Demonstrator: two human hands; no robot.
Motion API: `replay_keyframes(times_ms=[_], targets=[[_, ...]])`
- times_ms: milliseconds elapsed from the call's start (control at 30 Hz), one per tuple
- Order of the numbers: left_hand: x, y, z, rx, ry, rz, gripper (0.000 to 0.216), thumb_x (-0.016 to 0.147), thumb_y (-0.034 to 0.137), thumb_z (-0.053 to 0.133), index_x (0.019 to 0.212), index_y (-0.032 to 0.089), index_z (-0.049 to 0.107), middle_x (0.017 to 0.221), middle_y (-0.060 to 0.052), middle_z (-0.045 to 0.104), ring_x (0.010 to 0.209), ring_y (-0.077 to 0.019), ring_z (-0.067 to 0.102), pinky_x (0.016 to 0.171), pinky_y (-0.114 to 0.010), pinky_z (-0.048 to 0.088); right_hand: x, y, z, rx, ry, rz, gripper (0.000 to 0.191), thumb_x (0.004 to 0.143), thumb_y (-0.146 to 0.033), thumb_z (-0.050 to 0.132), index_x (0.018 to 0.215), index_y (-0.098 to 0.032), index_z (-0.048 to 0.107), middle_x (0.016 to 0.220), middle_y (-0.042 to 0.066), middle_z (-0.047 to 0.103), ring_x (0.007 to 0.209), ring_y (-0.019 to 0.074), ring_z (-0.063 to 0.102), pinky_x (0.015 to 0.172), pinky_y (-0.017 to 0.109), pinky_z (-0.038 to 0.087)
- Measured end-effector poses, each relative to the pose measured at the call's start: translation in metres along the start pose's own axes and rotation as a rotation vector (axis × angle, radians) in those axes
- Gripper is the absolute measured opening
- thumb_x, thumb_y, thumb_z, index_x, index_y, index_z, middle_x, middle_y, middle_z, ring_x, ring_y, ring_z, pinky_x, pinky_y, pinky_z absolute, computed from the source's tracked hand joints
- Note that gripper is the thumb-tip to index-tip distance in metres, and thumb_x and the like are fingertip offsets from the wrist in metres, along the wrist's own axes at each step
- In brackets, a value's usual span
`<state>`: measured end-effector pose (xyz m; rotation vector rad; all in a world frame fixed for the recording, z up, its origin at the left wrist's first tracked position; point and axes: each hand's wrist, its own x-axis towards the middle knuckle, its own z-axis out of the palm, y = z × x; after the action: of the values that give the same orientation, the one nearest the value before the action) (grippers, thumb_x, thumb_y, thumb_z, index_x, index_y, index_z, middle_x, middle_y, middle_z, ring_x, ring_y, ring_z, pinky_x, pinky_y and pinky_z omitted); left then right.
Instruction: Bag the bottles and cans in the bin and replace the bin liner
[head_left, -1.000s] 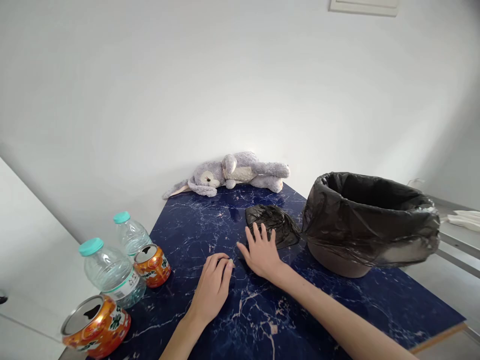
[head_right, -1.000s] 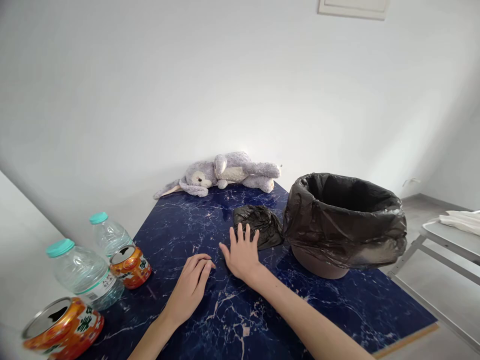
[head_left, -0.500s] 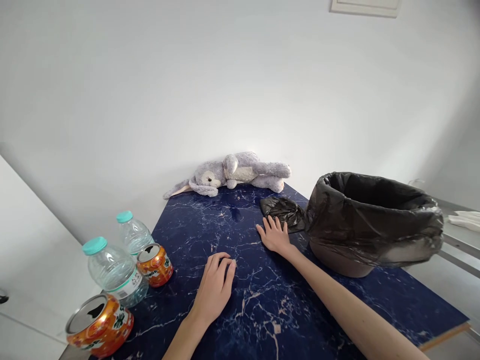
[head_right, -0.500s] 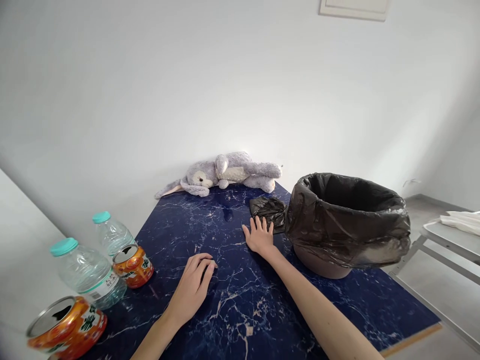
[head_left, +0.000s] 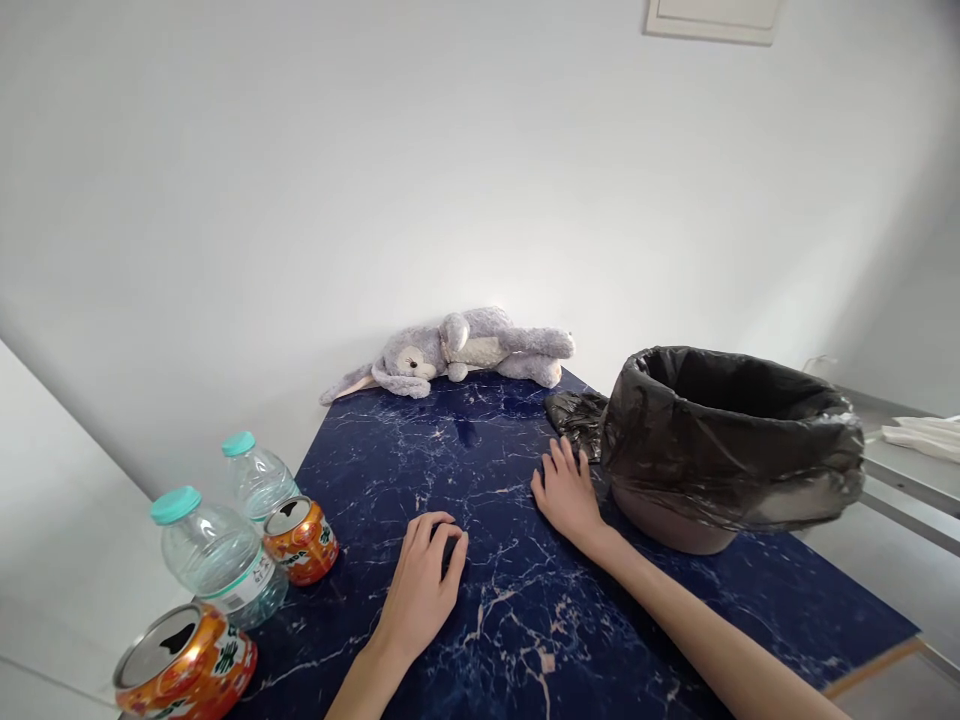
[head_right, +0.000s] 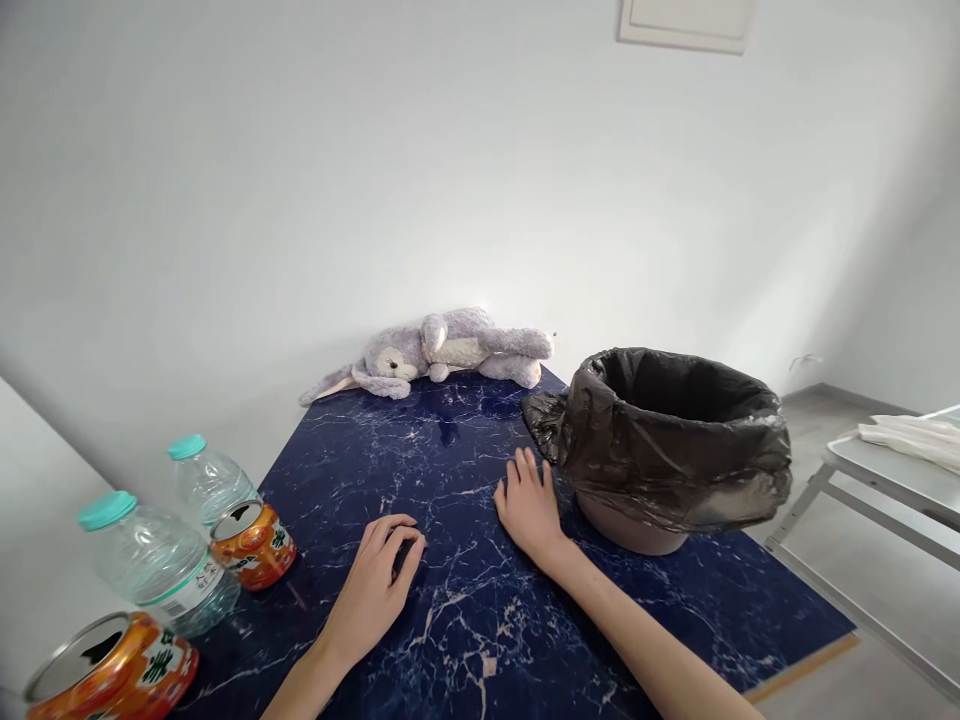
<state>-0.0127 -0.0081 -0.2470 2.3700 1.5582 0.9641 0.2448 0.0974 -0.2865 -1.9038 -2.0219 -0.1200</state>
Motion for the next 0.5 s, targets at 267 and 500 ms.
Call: replay_keyframes(times_ms=[267, 500], targets=[[0.001, -0.003, 0.0, 0.033, -0.029, -0.025, 0.023, 0.107, 0.043, 0.049, 0.106, 0.027, 0.067, 0.134, -0.009, 0.066, 0.135, -0.0316, 0.058, 0.113, -0.059, 0.051, -0.11, -0.005, -0.036, 0.135, -0.145, -0.244, 0.064, 0.112, -0.05, 0.024, 0.167, -0.019, 0.033, 0.175, 0.005, 0.021, 0.163, 0.0306, 0.019, 0.132, 0.054, 0.02], [-0.003, 0.0, -0.006, 0.069, -0.099, -0.037, 0.025, 0.107, 0.046, 0.049, 0.118, 0.032, 0.067, 0.15, -0.008, 0.063, 0.143, -0.0335, 0.056, 0.11, -0.06, 0.056, -0.141, 0.005, -0.061, 0.283, -0.281, -0.296, 0.06, 0.11, -0.06, 0.028, 0.166, -0.038, 0.025, 0.173, -0.004, 0.015, 0.16, 0.0365, 0.021, 0.129, 0.063, 0.03]])
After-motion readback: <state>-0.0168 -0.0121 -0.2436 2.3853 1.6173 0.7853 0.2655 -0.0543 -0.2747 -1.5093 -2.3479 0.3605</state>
